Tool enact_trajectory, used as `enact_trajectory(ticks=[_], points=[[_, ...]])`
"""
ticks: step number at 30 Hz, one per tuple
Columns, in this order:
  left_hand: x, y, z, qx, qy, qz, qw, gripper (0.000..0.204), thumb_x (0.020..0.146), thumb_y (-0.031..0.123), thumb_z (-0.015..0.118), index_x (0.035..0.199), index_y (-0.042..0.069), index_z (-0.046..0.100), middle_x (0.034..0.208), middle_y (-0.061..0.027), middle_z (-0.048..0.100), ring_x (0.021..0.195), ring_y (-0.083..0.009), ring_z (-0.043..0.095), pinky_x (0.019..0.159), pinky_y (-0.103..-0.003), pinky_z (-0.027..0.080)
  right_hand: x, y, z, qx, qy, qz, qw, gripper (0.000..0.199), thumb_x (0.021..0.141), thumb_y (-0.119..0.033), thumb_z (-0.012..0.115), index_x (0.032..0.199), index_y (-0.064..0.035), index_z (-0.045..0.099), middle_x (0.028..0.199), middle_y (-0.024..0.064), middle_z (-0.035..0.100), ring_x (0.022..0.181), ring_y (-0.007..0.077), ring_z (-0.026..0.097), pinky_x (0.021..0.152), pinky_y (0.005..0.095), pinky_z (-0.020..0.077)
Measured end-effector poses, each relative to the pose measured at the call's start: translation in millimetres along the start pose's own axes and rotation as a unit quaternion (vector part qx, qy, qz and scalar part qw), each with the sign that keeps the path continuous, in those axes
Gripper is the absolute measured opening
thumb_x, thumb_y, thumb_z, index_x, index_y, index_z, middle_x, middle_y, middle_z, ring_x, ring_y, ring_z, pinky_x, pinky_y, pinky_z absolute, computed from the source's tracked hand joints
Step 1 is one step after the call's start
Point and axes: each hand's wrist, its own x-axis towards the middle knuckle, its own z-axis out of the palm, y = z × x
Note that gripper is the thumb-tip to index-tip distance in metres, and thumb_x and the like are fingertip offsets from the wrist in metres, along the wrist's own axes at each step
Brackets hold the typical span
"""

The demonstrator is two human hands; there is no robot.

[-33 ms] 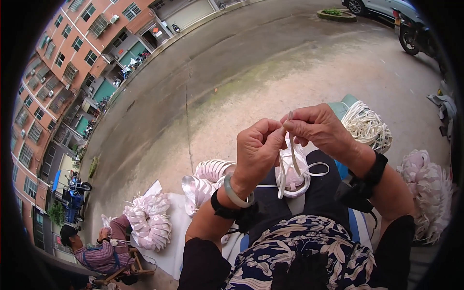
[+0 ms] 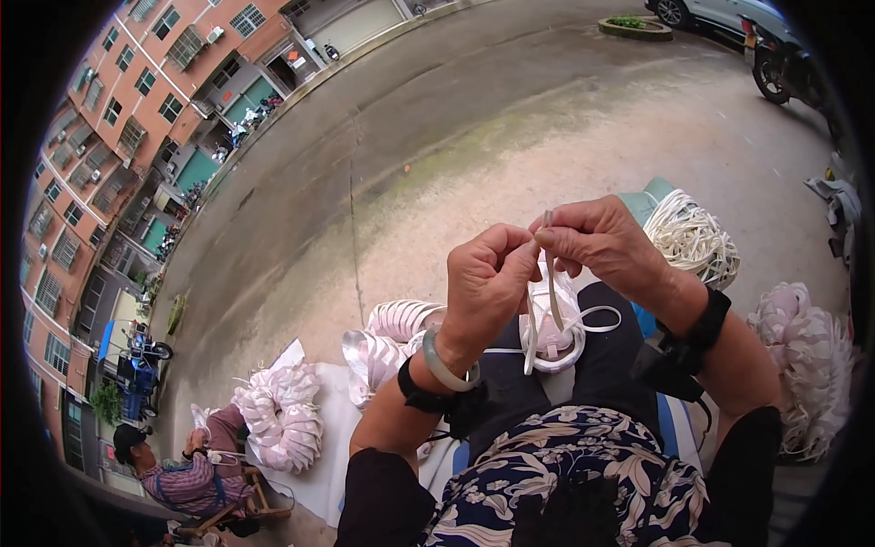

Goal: The recorder is lacing several pairs of white and pink athletic shoes while seated.

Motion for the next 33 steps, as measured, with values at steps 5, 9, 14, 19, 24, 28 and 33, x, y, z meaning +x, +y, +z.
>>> enact_trajectory(ticks=[5,9,14,19,24,28,33], points=[[-1.4,-7.4,0.8,0.010,0.000,-0.046,0.999,0.013,0.089,0.008,0.056,0.088,-0.003,0.062,0.066,-0.0034,0.060,0.049,-0.0033,0.050,0.041,-0.017,0.038,-4.0,10.7,2.2,0.012,0.020,0.031,0.999,0.019,0.088,-0.018,0.061,0.086,0.0002,0.067,0.067,-0.0023,0.059,0.058,0.0025,0.051,0.051,0.0161,0.0427],[-1.7,-24.5,-7.8,0.218,0.049,0.032,0.974,0.015,0.078,0.008,0.066,0.088,-0.002,0.062,0.070,-0.0070,0.062,0.054,-0.0089,0.054,0.048,-0.025,0.043,-0.5,15.2,3.1,-0.031,0.032,0.021,0.999,0.016,0.087,-0.015,0.063,0.084,0.0000,0.067,0.067,-0.0023,0.059,0.058,0.0030,0.051,0.051,0.0166,0.0425],[10.7,-21.5,6.4,-0.035,-0.042,0.083,0.995,0.054,0.074,0.003,0.059,0.123,-0.004,0.039,0.105,-0.0146,0.058,0.094,-0.0186,0.059,0.076,-0.027,0.048,1.1,14.2,12.4,-0.145,0.061,-0.143,0.977,0.012,0.084,-0.010,0.064,0.084,0.0020,0.066,0.073,-0.0004,0.057,0.066,0.0058,0.053,0.056,0.0196,0.0418],[7.4,-20.8,10.0,-0.219,-0.096,-0.025,0.971,0.044,0.087,0.008,0.055,0.125,-0.003,0.036,0.084,-0.0052,0.057,0.071,-0.0079,0.054,0.059,-0.018,0.042,0.5,10.0,7.8,-0.246,0.116,-0.222,0.936,0.008,0.083,-0.004,0.062,0.085,0.0028,0.066,0.078,0.0011,0.055,0.070,0.0079,0.053,0.059,0.0204,0.0410],[-12.7,-24.4,12.8,-0.093,-0.146,-0.105,0.979,0.023,0.096,0.020,0.046,0.102,-0.001,0.055,0.061,0.0059,0.044,0.051,-0.0010,0.035,0.045,-0.018,0.026,-12.0,7.5,-4.3,-0.208,0.234,-0.185,0.931,0.012,0.082,-0.006,0.065,0.076,0.0031,0.065,0.068,0.0028,0.053,0.064,0.0093,0.046,0.057,0.0242,0.0371],[-51.1,-43.6,13.9,-0.055,-0.232,-0.127,0.963,0.026,0.096,0.023,0.045,0.097,0.000,0.057,0.057,0.0053,0.042,0.047,-0.0037,0.037,0.043,-0.020,0.029,-20.8,2.4,-28.8,-0.138,0.350,-0.233,0.897,0.023,0.089,-0.021,0.060,0.076,-0.0023,0.062,0.068,-0.0003,0.056,0.065,0.0064,0.049,0.061,0.0203,0.0387],[-69.5,-13.8,3.0,-0.003,-0.392,0.047,0.919,0.015,0.090,0.014,0.051,0.090,0.003,0.060,0.069,-0.0096,0.061,0.056,-0.0249,0.060,0.050,-0.033,0.047,-51.1,17.9,-34.1,-0.304,0.224,-0.202,0.904,0.012,0.086,-0.010,0.060,0.086,-0.0002,0.066,0.076,-0.0002,0.058,0.069,0.0057,0.051,0.059,0.0198,0.0407]])
